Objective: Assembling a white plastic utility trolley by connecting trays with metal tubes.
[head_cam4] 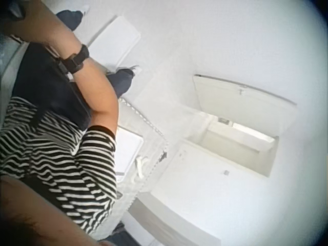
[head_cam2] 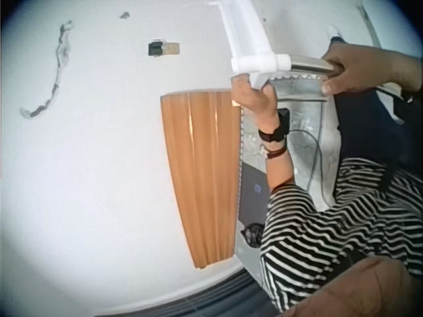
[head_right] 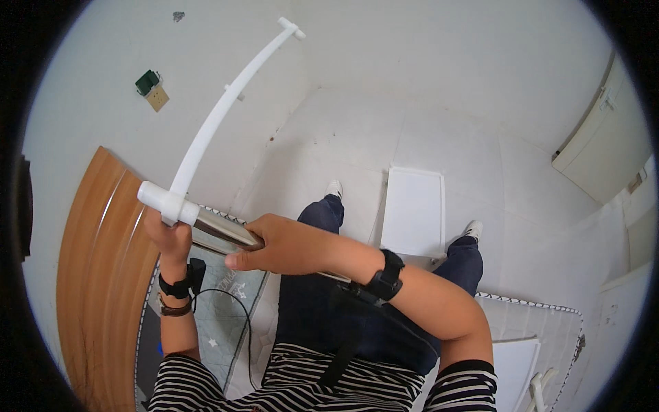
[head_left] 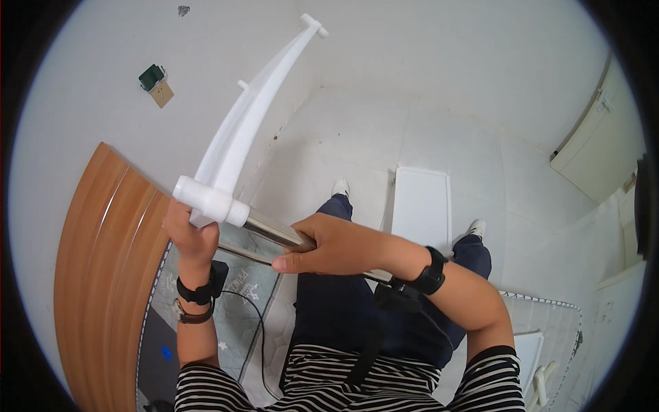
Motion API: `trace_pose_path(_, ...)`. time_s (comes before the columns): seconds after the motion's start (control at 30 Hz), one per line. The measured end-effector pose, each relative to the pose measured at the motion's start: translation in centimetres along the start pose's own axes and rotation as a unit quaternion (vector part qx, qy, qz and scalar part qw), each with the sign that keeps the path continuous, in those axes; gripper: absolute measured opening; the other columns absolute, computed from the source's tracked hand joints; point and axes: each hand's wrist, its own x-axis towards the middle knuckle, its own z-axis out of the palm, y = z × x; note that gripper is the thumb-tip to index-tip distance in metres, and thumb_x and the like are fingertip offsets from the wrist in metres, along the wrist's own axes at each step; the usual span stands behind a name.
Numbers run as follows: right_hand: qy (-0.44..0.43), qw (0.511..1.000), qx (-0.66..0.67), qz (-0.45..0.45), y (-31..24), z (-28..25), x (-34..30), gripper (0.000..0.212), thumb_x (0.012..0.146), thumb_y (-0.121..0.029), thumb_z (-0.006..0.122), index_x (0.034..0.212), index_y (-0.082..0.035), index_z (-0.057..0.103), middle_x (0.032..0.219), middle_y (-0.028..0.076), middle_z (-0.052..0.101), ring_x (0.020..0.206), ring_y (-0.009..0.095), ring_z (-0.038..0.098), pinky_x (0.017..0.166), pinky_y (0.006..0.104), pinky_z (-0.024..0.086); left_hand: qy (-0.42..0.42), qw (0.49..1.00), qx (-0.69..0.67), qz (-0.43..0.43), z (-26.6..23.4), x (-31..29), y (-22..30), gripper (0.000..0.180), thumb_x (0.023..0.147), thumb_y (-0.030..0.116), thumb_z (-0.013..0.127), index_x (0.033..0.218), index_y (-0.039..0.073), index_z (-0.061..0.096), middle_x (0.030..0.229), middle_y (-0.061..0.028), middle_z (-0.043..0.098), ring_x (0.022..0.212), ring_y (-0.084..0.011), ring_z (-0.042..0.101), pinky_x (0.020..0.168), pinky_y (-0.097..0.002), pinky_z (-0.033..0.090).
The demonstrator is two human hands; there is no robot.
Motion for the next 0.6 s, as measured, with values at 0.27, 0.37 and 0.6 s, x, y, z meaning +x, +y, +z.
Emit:
trace_pose_path(0.27,0.206,0.976,-0.061,-0.025,2.7,2.7,-0.6,0.045,0.086,-0.041,0.063,0.079,0.003,0.06,0.049,0.006,0.043,0.048,0.013,0.042,0.048,0.0304,0.035,-0.079,0.997,-0.004,-0.015,1.5,-1.0,0.5,0.023,0.063,-0.005,0.064,0.081,0.002,0.05,0.072,-0.014,0.051,0.065,-0.0342,0.053,0.055,-0.0387,0.039)
trace_pose_path(0.37,0.24,0.966,-0.092,-0.026,3.9,3.5,-0.4,0.033,0.086,-0.027,0.061,0.083,0.005,0.061,0.056,0.016,0.056,0.049,0.028,0.056,0.052,0.036,0.045,-0.084,0.996,0.011,-0.011,1.8,-1.5,0.6,0.022,0.064,-0.003,0.064,0.08,0.002,0.05,0.071,-0.0136,0.049,0.063,-0.0334,0.052,0.054,-0.0385,0.038)
trace_pose_path(0.6,0.12,0.991,-0.01,0.056,1.5,1.2,-1.4,0.036,0.087,-0.031,0.061,0.074,0.003,0.059,0.052,0.005,0.044,0.049,0.013,0.042,0.05,0.0313,0.036,-0.068,0.997,0.008,-0.023,1.9,-1.4,0.4,0.023,0.065,-0.003,0.065,0.083,0.002,0.051,0.071,-0.0135,0.051,0.062,-0.0327,0.053,0.053,-0.0369,0.04)
